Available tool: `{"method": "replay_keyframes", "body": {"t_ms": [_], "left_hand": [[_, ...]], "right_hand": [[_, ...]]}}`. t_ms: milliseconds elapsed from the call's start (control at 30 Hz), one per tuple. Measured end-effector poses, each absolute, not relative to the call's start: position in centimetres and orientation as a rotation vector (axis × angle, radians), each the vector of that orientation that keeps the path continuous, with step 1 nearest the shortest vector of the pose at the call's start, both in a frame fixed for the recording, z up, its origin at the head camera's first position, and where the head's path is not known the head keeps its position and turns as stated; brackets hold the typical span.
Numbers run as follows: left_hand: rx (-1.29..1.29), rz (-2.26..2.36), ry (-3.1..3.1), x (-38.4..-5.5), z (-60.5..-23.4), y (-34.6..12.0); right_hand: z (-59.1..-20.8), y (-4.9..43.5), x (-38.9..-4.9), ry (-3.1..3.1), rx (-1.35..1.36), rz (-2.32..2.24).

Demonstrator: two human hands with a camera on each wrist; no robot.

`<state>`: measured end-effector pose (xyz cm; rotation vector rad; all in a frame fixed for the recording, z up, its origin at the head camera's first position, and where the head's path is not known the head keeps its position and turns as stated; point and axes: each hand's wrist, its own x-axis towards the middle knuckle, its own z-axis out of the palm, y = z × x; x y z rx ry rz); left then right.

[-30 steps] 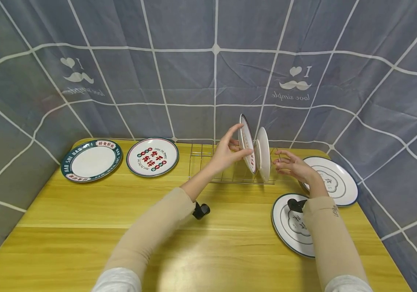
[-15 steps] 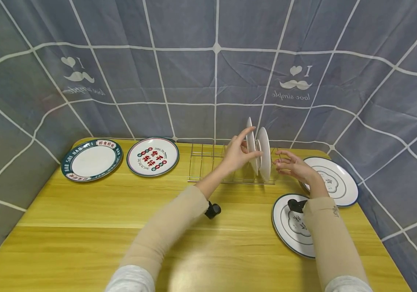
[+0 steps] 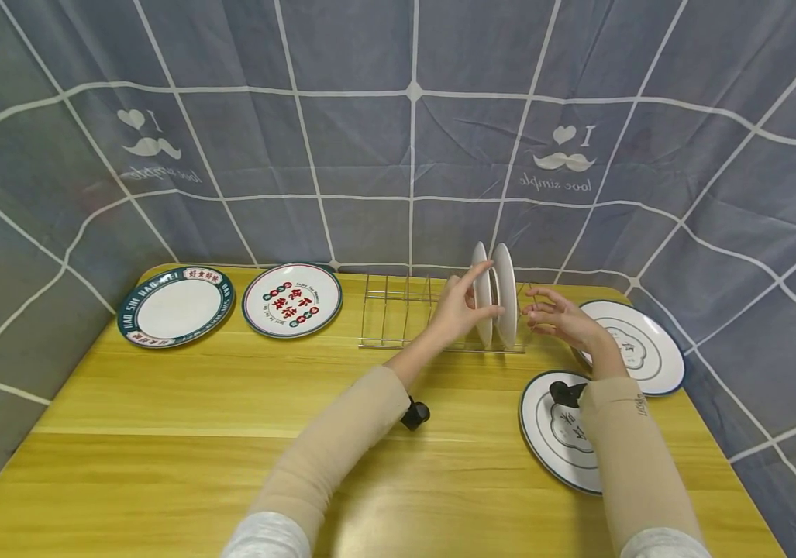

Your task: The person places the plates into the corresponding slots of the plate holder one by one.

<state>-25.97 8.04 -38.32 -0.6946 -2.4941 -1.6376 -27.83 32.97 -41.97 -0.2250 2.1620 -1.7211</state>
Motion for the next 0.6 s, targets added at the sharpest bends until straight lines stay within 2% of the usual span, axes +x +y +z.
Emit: {"method": "replay_keyframes", "body": {"t_ms": [600], "left_hand": [[-0.733,-1.659,-2.555,-25.1,-38.2,6.6]], "right_hand": [[-41.9,33.0,-27.8,2.15,-0.236,-1.729]]}}
